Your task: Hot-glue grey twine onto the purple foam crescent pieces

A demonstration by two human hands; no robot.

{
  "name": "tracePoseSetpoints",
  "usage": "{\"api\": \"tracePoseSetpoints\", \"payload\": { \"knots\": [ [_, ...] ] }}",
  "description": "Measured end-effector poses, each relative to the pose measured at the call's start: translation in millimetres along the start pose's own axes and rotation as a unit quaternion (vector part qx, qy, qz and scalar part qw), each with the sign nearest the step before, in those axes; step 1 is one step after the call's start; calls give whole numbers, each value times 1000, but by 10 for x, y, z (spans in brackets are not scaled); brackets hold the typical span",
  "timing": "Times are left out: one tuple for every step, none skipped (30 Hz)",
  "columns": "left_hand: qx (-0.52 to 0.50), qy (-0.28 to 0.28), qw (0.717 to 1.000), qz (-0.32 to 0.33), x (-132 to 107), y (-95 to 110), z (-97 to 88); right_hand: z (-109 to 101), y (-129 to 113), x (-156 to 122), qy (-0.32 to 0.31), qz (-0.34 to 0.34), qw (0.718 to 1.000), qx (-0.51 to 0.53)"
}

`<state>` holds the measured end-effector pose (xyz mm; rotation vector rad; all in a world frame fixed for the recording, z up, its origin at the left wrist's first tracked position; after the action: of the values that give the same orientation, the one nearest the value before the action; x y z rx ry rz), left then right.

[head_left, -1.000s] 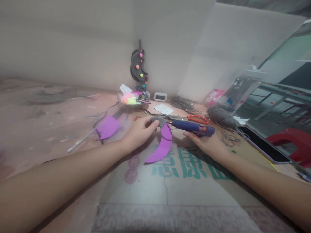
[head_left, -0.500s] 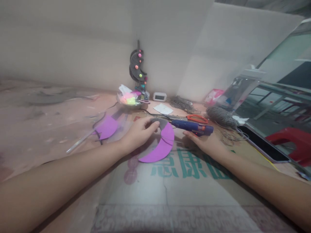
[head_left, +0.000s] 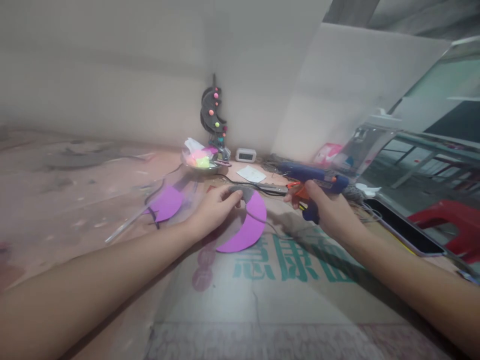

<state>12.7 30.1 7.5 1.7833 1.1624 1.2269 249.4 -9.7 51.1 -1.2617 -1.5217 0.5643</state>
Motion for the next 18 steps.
{"api": "tracePoseSetpoints", "payload": {
  "knots": [
    [1,-3,1000,-3,-4,9,2,-10,-32,37,3,-3,1000,-7],
    [2,-8,1000,-5,-8,17,6,-18,-58,87,6,-6,1000,-26],
    [1,-12,1000,-7,-12,24,10,-21,-75,154,7,-8,998,-55],
    [-1,-15,1000,-9,-14,31,13,-19,-80,238,9,-9,996,-89],
    [-4,-18,1000,-12,-17,35,16,-8,-73,336,8,-11,992,-126],
    [-6,-22,1000,-16,-19,38,19,12,-55,447,10,-18,987,-158],
    [-8,-24,999,-21,-21,39,22,37,-28,564,21,-23,983,-179],
    [-8,-25,999,-25,-23,38,23,73,7,681,25,-29,981,-188],
    [-7,-25,999,-27,-24,36,24,120,53,793,13,-22,981,-192],
    [-5,-25,999,-27,-25,33,25,174,105,893,-8,-8,980,-198],
    [-5,-24,999,-25,-25,29,26,222,158,981,-11,5,979,-205],
    [-7,-23,999,-23,-24,24,27,268,210,1053,-13,15,977,-213],
    [-10,-23,999,-22,-22,18,29,309,264,1109,-11,24,975,-220],
    [-14,-23,999,-23,-21,13,31,343,319,1152,-6,31,973,-228],
    [-16,-24,999,-25,-19,8,34,372,375,1183,-4,38,971,-235],
    [-18,-24,999,-26,-17,4,36,395,431,1203,-4,45,970,-240],
    [-19,-25,999,-26,-15,3,38,410,484,1216,-7,52,968,-244],
    [-20,-27,999,-24,-14,4,40,417,528,1221,-10,57,968,-246]
  ]
}}
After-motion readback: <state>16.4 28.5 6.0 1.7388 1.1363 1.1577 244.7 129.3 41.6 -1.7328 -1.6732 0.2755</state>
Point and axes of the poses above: each hand's wrist, its own x-axis towards the middle knuckle, its own z-axis out of the palm, y = z × x, the point moved 2 cm from there along x, towards the middle knuckle, and after that the axes turned 8 degrees about y, right-handed, at the moved point
